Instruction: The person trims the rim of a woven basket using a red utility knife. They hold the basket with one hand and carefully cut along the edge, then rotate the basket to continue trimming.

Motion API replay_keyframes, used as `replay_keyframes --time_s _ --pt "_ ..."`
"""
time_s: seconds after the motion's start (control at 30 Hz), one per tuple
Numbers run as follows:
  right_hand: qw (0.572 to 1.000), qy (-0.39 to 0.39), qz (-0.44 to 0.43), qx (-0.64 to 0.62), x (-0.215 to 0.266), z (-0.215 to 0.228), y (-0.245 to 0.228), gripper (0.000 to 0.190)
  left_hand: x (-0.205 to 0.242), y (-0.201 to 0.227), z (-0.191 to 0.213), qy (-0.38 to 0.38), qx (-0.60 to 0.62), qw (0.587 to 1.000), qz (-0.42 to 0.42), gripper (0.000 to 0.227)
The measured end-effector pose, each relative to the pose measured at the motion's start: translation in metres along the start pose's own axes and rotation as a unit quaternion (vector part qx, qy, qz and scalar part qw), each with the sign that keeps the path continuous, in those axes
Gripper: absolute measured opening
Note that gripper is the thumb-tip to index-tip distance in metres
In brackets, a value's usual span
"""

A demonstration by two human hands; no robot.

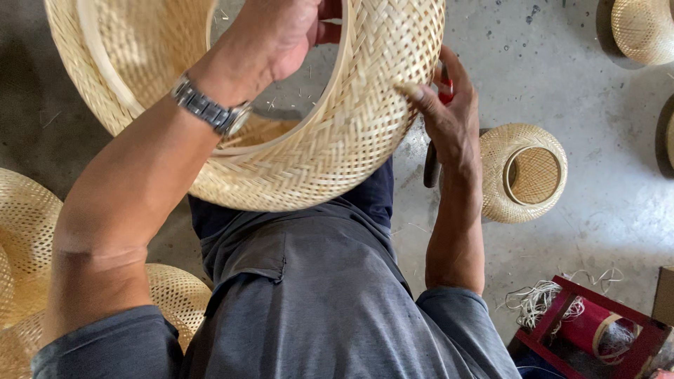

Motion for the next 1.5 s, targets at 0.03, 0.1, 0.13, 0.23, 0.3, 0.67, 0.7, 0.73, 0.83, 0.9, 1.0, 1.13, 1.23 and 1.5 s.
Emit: replay_keyframes --time_s 0.03,0.1,0.13,0.23,0.3,0.67,0.7,0.73,0.83,0.9,1.0,1.13,1.23,1.5 --pt "1.0 0.003 0.026 -0.015 0.004 -0.005 -0.005 0.111 0.006 0.004 -0.002 0.01 -0.028 1.0 0.002 0.039" --pt "0.996 0.002 0.075 -0.047 0.011 -0.017 -0.009 0.111 0.019 0.016 -0.008 -0.04 -0.082 0.994 -0.054 0.036" --pt "0.995 -0.001 0.087 -0.056 0.01 -0.023 -0.01 0.11 0.026 0.025 -0.01 -0.063 -0.111 0.988 -0.084 0.035" --pt "0.992 -0.007 0.107 -0.069 0.009 -0.044 -0.009 0.105 0.041 0.044 -0.013 -0.104 -0.373 0.902 -0.191 0.034" --pt "0.993 -0.008 0.1 -0.06 0.008 -0.06 -0.005 0.104 0.051 0.05 -0.012 -0.105 -0.508 0.821 -0.239 0.032" --pt "0.987 -0.081 0.067 -0.125 0.023 -0.137 -0.013 0.099 0.113 0.073 0.024 0.022 -0.43 0.884 -0.179 0.028" --pt "0.987 -0.086 0.055 -0.125 0.023 -0.14 -0.015 0.1 0.117 0.072 0.029 0.039 -0.438 0.885 -0.156 0.028" --pt "0.987 -0.09 0.047 -0.125 0.023 -0.143 -0.016 0.101 0.12 0.07 0.035 0.056 -0.443 0.885 -0.133 0.028" --pt "0.987 -0.099 0.041 -0.118 0.021 -0.149 -0.018 0.103 0.128 0.069 0.042 0.025 -0.393 0.902 -0.177 0.027" --pt "0.987 -0.102 0.064 -0.103 0.019 -0.15 -0.018 0.104 0.129 0.066 0.048 0.057 -0.393 0.907 -0.138 0.027" --pt "0.988 -0.101 0.062 -0.1 0.016 -0.151 -0.018 0.106 0.131 0.064 0.042 0.048 -0.34 0.93 -0.129 0.032" --pt "0.991 -0.095 0.063 -0.07 0.011 -0.153 -0.021 0.106 0.139 0.063 0.025 0.001 -0.234 0.959 -0.162 0.055" --pt "0.986 -0.105 0.088 -0.092 0.005 -0.155 -0.023 0.101 0.14 0.064 0.03 0.065 -0.233 0.96 -0.139 0.058" --pt "0.912 -0.163 -0.213 -0.312 0.016 -0.148 0.048 0.054 0.148 0.071 0.047 0.083 -0.225 0.954 -0.181 0.055"
Point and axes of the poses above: each hand's wrist, its own x-axis away from the middle knuckle, its own z-axis out of the back of the hand, y = z × x, the point moved 4 cm from there along -x, towards the middle knuckle, and after that the axes turned 8 degrees about x, right-handed, at the moved point
